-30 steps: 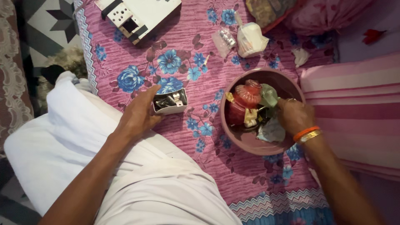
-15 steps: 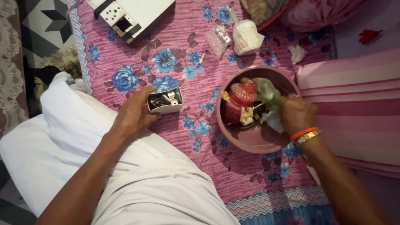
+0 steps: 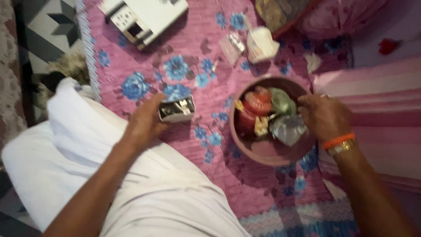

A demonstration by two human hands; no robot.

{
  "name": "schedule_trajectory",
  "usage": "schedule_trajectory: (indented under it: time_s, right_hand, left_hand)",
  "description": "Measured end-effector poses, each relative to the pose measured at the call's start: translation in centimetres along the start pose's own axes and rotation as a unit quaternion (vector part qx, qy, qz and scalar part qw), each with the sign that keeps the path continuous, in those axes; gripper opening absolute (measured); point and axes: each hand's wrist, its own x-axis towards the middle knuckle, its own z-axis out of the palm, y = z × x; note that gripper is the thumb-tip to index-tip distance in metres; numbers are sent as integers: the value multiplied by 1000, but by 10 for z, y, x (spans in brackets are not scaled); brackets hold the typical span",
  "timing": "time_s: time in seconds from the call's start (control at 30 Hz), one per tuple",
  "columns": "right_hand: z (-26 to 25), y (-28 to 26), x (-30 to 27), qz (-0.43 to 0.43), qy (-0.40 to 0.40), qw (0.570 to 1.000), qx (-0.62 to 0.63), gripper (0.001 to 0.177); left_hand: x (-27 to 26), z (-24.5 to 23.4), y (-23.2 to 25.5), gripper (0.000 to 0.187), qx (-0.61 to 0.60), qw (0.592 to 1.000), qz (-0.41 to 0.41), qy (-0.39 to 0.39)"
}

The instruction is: The person assembles an electrical switch box by hand, inserting internal components and wires into a wooden frame before attaching the plastic front panel.

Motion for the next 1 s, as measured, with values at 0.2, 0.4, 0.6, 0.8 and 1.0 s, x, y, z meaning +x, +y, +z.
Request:
schedule_trajectory:
  time_s: [0.2,0.4,0.6,0.8,1.0]
  right_hand:
    - [-14,-57,50,-118,183,948,231,27]
    - [29,-102,164,-128,-11,969,212,51]
    - [94,-128,242,-153,-30,978,136,94]
    - [90,-117,241,-92,-79,980,156,60]
    - [46,-110,214,-172,-11,941,293,50]
  left_hand:
    - [2,-4,7,47,-21,996,70,57]
    - [6,1,7,50,14,998,30,55]
    - [4,-2,4,50,52,993,80,77]
    - [7,-6,1,53,-28,998,37,30]
    - [8,-7,-6,52,-91,995,-27,-4]
